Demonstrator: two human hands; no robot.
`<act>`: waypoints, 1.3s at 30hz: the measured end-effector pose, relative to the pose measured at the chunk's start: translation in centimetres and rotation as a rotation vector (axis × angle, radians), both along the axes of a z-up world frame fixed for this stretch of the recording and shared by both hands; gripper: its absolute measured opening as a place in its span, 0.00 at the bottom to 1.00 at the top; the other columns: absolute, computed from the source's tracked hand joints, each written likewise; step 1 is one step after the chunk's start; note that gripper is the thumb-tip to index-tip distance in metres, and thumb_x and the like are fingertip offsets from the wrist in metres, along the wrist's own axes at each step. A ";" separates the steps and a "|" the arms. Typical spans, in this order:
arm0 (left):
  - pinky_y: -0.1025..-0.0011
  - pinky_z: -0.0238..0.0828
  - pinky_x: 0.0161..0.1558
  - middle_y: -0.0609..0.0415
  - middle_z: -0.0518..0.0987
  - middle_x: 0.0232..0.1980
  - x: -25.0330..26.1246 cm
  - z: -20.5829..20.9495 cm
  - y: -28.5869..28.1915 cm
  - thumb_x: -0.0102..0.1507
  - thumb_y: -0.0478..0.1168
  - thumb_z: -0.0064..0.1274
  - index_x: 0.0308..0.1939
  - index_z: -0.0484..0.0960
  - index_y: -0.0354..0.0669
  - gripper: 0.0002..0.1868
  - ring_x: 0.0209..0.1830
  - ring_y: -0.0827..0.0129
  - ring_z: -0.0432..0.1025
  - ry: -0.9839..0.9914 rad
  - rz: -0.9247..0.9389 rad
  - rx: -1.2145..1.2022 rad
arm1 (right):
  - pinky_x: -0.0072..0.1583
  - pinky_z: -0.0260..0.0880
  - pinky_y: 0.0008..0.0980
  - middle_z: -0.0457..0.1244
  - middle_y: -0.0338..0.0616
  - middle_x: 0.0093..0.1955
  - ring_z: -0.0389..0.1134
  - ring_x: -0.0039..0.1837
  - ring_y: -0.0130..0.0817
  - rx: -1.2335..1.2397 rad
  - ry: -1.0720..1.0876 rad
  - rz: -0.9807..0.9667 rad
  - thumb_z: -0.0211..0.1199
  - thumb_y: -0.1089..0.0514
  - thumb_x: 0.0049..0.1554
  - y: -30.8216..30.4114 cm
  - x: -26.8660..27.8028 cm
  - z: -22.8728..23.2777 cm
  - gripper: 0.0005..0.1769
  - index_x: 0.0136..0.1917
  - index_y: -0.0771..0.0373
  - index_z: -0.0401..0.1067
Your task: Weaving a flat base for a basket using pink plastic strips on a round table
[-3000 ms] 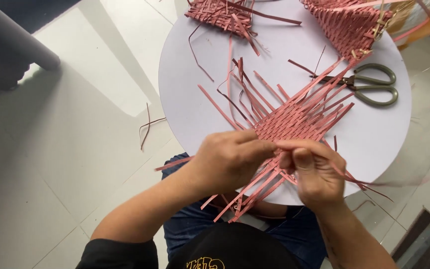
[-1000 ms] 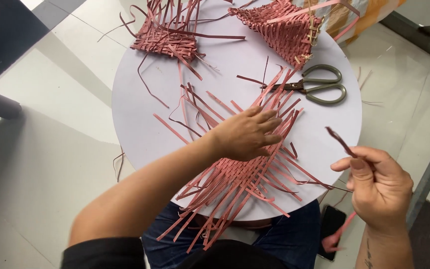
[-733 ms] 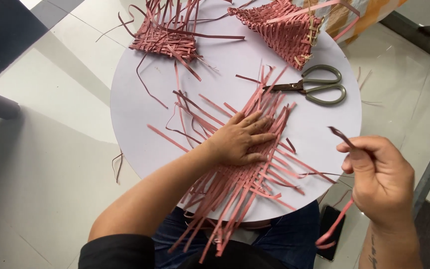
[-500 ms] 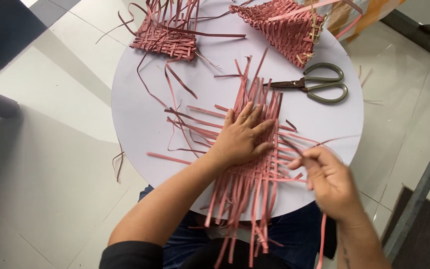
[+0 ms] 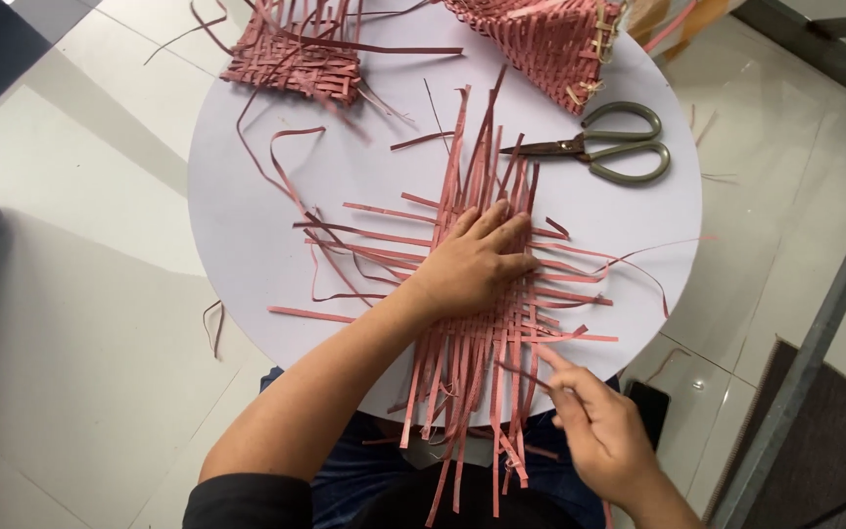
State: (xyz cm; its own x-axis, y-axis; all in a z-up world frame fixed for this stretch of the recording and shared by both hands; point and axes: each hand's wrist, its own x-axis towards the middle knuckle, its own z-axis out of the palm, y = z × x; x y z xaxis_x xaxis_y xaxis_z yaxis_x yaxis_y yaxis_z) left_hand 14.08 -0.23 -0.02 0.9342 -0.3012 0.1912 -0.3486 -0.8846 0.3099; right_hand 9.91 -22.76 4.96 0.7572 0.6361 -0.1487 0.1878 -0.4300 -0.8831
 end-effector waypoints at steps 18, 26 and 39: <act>0.49 0.43 0.56 0.45 0.58 0.61 0.1 0.5 -0.4 0.58 0.56 0.33 0.42 0.74 0.55 0.19 0.62 0.48 0.47 -0.044 0.033 -0.060 | 0.28 0.54 0.27 0.51 0.56 0.63 0.38 0.19 0.24 -0.095 -0.188 0.144 0.46 0.58 0.50 1.5 -0.4 -1.4 0.05 0.33 0.58 0.59; 0.43 0.42 0.55 0.43 0.57 0.60 0.1 0.5 -1.1 0.52 0.63 0.39 0.40 0.71 0.50 0.25 0.62 0.44 0.47 -0.017 0.075 -0.060 | 0.28 0.53 0.26 0.50 0.54 0.64 0.38 0.21 0.25 -0.074 -0.117 0.169 0.46 0.58 0.50 1.1 0.4 -1.7 0.05 0.33 0.58 0.58; 0.44 0.43 0.55 0.42 0.57 0.60 -0.1 0.1 -0.9 0.42 0.56 0.40 0.40 0.69 0.49 0.26 0.61 0.42 0.47 -0.087 0.059 -0.085 | 0.25 0.55 0.23 0.52 0.57 0.62 0.38 0.17 0.24 -0.067 -0.347 0.155 0.46 0.58 0.50 0.9 -0.4 -2.2 0.06 0.32 0.59 0.57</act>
State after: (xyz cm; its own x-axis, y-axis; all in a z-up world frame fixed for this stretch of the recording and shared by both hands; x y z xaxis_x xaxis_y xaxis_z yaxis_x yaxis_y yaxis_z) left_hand 13.93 -1.14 0.10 0.9287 -0.2251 0.2948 -0.3253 -0.8763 0.3555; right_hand 9.50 -21.83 2.81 0.6657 0.7442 0.0542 0.5375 -0.4279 -0.7266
